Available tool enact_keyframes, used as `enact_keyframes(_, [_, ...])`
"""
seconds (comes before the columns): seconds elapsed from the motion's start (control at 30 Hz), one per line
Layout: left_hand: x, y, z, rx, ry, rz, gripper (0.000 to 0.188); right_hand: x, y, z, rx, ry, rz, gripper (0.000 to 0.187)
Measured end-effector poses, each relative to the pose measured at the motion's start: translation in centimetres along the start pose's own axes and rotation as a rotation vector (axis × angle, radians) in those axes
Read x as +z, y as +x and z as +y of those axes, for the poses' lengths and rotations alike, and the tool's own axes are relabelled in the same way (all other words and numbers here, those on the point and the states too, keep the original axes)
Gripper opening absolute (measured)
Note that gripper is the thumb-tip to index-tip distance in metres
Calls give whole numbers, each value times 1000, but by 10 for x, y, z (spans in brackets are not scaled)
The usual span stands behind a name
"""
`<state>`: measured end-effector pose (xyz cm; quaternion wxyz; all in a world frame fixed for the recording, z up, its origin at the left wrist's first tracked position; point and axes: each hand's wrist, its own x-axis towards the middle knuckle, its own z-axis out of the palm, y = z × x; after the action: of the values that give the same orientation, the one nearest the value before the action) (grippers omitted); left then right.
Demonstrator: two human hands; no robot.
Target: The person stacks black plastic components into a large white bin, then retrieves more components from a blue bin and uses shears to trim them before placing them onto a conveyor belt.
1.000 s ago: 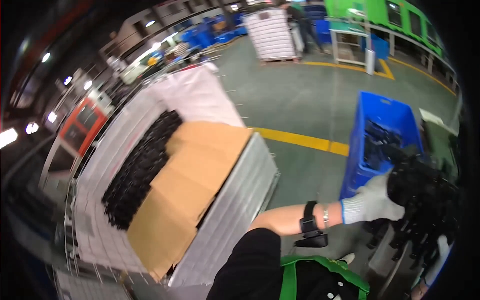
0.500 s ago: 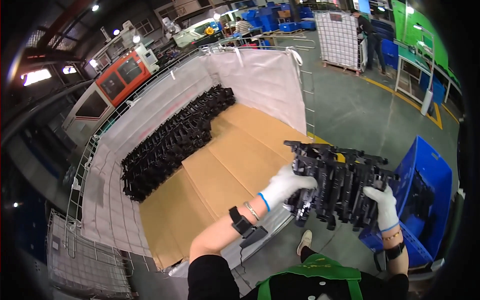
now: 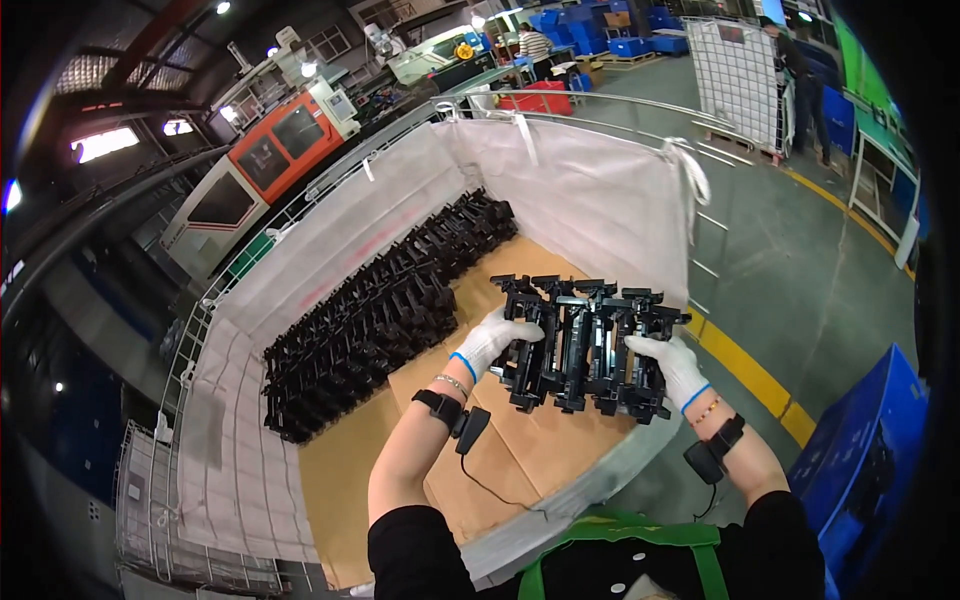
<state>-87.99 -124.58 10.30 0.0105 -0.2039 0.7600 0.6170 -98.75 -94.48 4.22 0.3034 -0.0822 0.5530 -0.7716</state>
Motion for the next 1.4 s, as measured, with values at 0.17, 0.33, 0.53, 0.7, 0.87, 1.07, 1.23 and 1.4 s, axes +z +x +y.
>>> enact_keyframes(0.17, [-66,87,-9,-50,-58,58,46,36,115,15,129,58,-55,33])
enact_keyframes(0.33, [-132,168,-35,-123,-13,57,41,73,219,25,237,72,-92,34])
enact_keyframes(0.53, [-188,225,-106,-100,-226,166,55,120,323,36,284,-50,-185,31])
enact_keyframes(0.7, [-199,242,-95,-288,196,575,75,143,392,37,372,-212,-214,28])
enact_keyframes(0.87, [-220,246,-76,-368,251,644,94,172,435,42,374,-305,-247,26])
enact_keyframes(1.07, [-229,244,-71,-497,377,621,104,197,482,39,273,-542,-353,51])
enact_keyframes(1.23, [-225,246,-80,-509,381,639,104,202,513,27,57,-1072,-301,88])
enact_keyframes(1.4, [-225,229,-87,-550,332,702,106,223,492,14,25,-1115,-445,105])
